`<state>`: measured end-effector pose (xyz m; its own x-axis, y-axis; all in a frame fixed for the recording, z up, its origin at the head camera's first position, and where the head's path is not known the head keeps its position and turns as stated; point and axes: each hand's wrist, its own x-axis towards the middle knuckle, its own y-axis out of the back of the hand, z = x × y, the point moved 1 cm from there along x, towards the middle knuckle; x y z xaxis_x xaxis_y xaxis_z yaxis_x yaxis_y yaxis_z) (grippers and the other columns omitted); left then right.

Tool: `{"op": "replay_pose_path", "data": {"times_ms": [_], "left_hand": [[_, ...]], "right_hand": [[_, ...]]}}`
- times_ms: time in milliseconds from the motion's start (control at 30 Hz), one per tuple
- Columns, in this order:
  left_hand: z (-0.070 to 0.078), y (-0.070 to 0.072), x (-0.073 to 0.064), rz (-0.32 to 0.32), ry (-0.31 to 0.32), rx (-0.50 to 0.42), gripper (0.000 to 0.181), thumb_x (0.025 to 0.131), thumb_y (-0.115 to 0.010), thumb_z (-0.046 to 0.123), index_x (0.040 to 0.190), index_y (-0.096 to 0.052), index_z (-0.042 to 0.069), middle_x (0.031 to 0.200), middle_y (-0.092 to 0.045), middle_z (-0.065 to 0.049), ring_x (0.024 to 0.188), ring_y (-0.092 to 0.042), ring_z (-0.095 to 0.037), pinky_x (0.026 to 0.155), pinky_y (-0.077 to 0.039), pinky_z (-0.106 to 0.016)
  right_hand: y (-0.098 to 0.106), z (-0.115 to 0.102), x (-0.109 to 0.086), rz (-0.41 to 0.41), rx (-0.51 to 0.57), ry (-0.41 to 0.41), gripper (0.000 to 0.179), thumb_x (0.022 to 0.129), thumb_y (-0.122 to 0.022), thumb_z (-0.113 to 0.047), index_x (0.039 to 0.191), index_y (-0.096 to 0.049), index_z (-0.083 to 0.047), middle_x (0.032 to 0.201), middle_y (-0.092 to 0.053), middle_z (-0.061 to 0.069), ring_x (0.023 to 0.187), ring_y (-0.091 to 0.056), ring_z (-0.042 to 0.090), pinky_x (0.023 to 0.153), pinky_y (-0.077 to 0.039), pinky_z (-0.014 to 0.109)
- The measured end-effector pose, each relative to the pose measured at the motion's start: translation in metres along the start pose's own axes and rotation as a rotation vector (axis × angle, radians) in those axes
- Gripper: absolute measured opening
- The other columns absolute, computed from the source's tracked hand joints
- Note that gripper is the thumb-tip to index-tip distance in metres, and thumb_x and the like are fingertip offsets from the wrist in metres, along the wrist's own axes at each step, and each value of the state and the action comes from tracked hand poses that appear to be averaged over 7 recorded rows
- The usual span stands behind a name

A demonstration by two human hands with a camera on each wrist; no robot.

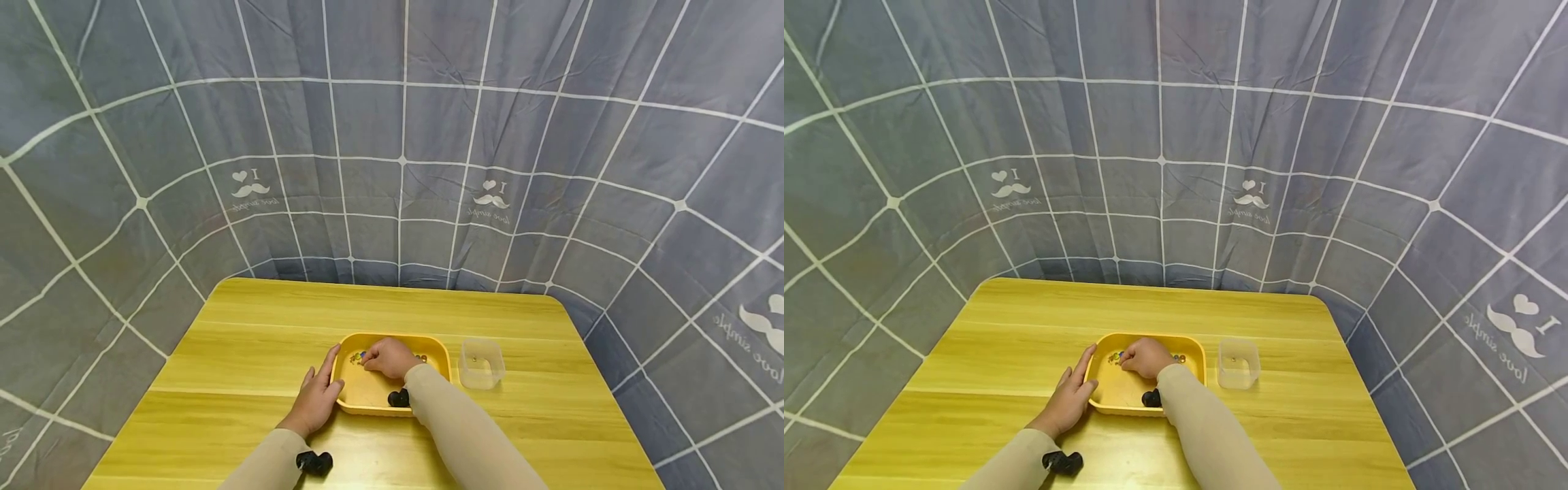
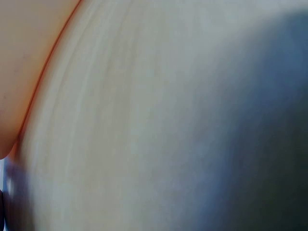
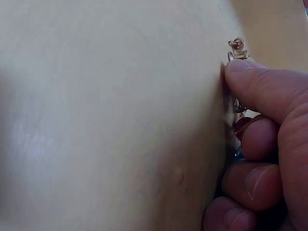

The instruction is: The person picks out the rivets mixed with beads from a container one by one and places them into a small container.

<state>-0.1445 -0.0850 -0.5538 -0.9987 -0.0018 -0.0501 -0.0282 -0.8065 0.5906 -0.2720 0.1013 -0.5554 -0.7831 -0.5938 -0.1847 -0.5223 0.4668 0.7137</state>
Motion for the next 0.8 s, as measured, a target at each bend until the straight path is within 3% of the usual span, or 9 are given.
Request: {"op": "replay_pose_path", "data": {"times_ms": [567,800], "left_hand": [[-0.01,0.003,-0.005,-0.006,-0.005,-0.005,0.068,0.108,-0.048,0.02,0.17,-0.021,0.027,0.158,-0.052,-0.019,0.146,-0.05,-0.045,0.132,-0.001,-0.064],[-0.014,0.006,-0.007,-0.009,-0.005,-0.012,0.068,0.107,-0.048,0.021,0.17,-0.021,0.026,0.158,-0.052,-0.018,0.146,-0.05,-0.046,0.132,-0.002,-0.063]], "right_hand": [[-0.002,-0.01,-0.01,0.007,0.064,-0.034,0.008,0.095,-0.078,-0.021,0.097,-0.086,-0.02,0.097,-0.079,-0.008,0.074,-0.058,0.004,0.067,-0.05,0.019],[-0.004,-0.015,-0.015,-0.014,0.194,-0.112,0.009,0.096,-0.077,-0.019,0.098,-0.086,-0.02,0.066,-0.064,-0.006,0.05,-0.049,0.01,0.05,-0.044,0.021]]}}
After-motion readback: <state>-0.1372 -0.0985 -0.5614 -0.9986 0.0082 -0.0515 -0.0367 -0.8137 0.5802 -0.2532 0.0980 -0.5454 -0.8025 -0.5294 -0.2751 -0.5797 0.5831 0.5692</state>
